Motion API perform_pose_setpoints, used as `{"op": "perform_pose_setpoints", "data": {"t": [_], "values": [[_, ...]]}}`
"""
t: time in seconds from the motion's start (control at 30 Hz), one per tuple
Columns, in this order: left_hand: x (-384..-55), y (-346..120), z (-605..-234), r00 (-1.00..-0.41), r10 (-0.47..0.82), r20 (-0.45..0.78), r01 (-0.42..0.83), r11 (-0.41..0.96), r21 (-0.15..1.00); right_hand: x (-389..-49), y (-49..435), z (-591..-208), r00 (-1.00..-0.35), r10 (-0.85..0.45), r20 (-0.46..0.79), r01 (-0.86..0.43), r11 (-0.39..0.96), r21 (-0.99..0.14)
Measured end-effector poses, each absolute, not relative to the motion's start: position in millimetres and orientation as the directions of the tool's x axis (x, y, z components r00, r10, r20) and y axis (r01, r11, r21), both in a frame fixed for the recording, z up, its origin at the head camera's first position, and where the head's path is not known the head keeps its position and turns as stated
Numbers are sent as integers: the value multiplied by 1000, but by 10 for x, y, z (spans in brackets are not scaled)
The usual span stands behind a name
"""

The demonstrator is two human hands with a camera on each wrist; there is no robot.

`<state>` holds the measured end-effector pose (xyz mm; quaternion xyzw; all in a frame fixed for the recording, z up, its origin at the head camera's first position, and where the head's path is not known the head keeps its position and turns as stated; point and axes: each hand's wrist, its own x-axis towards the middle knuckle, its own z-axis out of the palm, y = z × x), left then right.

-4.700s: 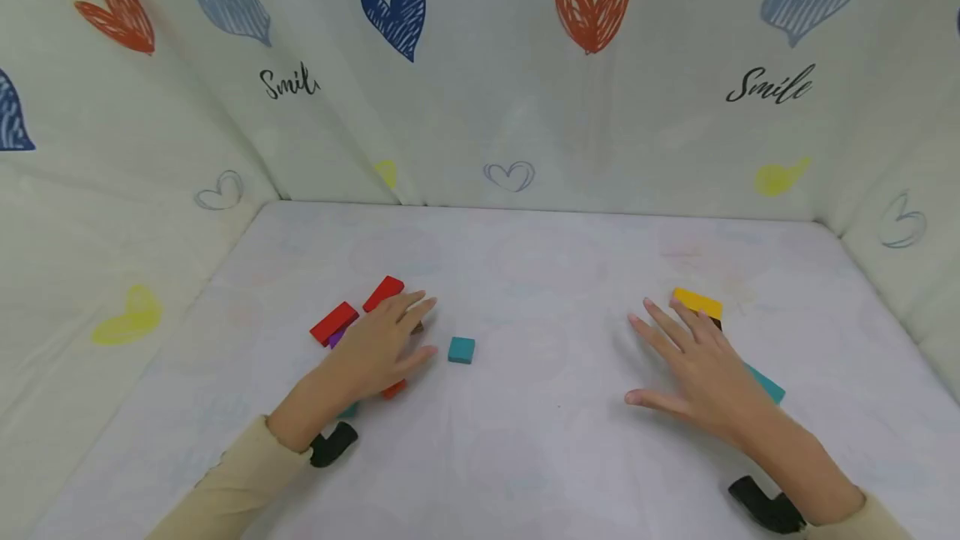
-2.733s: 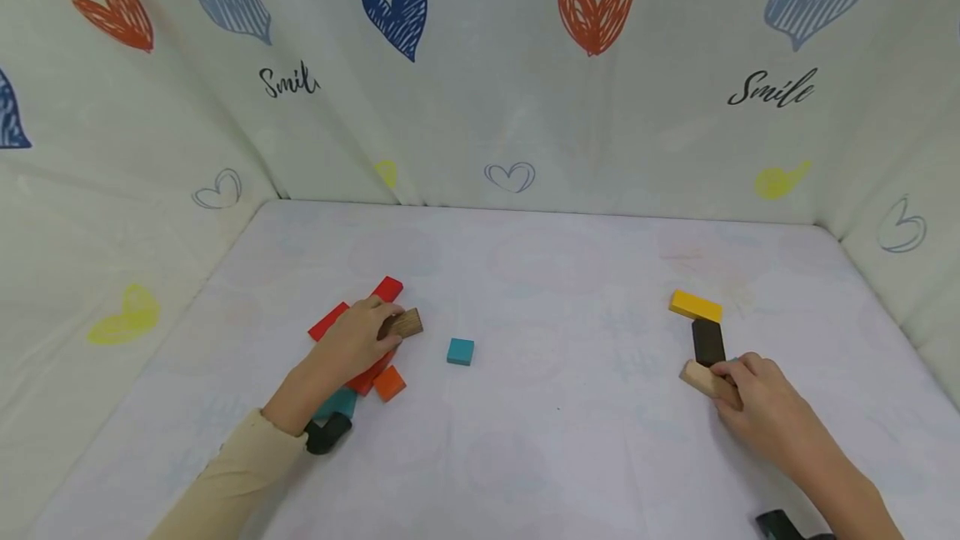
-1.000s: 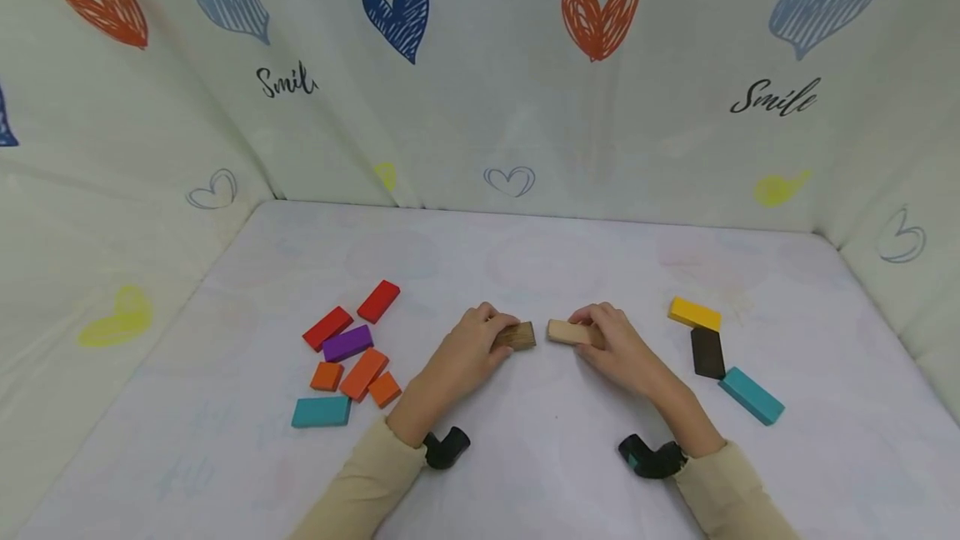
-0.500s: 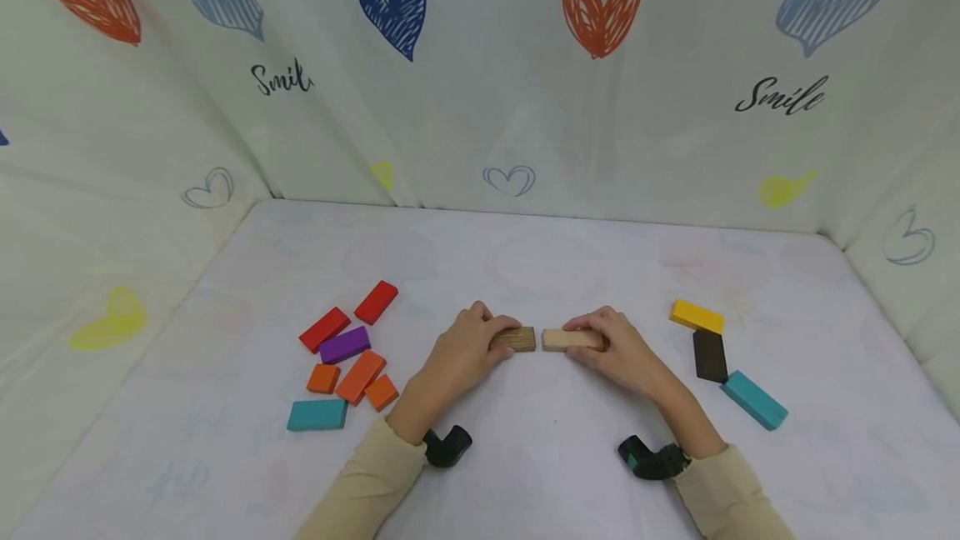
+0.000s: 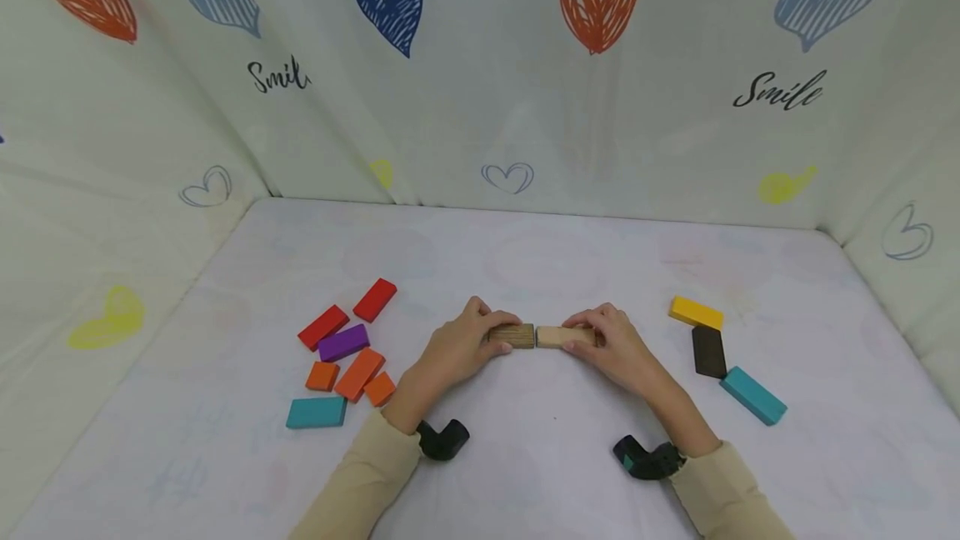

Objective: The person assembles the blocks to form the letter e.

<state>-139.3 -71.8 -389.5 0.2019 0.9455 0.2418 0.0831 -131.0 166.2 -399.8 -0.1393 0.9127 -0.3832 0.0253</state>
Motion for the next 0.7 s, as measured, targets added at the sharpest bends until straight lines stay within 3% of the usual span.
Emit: {"op": "perform_pose_setpoints", "data": {"t": [0.7], "values": [[-1402,-712,-3914,-909,412,-53,336,805,489,-1296,1628,-3986,-967,-250,56,-217,683,-698]]}}
